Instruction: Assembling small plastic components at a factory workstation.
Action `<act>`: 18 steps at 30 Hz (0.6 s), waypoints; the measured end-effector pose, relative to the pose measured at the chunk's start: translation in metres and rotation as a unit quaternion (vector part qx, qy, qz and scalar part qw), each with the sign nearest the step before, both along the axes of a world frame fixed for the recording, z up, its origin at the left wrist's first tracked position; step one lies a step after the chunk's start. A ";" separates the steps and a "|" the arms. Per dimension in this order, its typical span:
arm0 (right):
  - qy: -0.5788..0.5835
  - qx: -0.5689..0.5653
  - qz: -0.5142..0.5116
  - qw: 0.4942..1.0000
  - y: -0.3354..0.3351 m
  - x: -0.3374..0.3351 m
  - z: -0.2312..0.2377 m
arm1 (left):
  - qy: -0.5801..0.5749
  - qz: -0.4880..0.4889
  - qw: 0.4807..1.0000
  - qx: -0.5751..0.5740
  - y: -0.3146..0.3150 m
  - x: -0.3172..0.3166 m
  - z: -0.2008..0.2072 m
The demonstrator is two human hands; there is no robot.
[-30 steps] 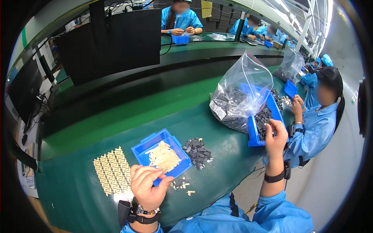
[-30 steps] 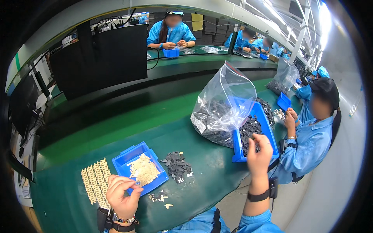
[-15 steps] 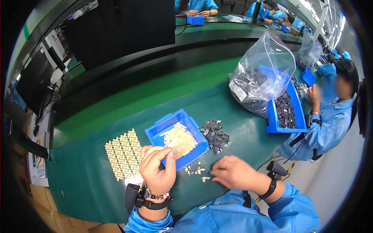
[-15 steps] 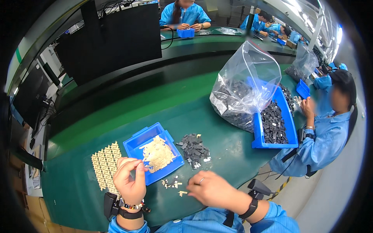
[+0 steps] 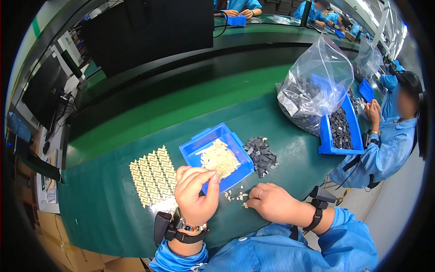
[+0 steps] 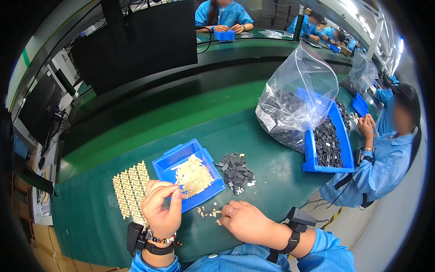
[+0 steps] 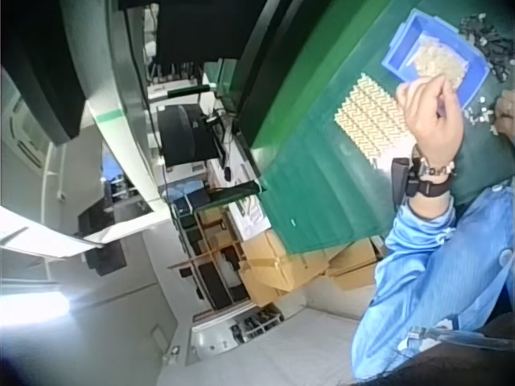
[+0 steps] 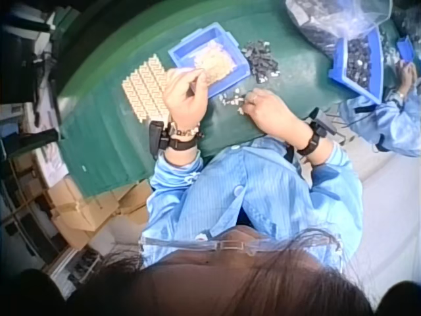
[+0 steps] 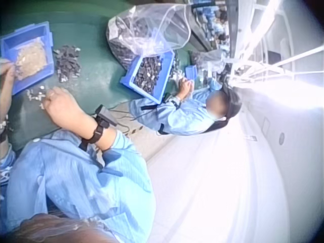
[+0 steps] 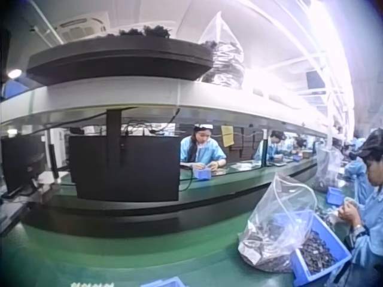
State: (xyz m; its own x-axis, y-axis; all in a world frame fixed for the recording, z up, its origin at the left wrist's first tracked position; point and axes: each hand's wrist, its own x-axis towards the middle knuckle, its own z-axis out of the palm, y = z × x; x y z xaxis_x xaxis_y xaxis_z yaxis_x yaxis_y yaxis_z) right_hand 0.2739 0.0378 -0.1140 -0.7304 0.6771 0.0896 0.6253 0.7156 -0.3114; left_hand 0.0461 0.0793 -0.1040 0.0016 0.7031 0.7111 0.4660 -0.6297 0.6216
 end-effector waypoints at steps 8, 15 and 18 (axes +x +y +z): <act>0.083 -0.028 -0.003 0.996 -0.024 0.015 0.006 | -0.011 -0.007 1.000 -0.006 0.000 -0.001 0.004; 0.072 -0.053 -0.106 0.990 -0.025 0.000 0.003 | 0.005 -0.013 1.000 -0.003 0.001 0.000 0.002; 0.092 -0.048 -0.103 0.989 -0.027 -0.004 -0.006 | 0.000 -0.005 1.000 -0.005 0.002 0.000 0.000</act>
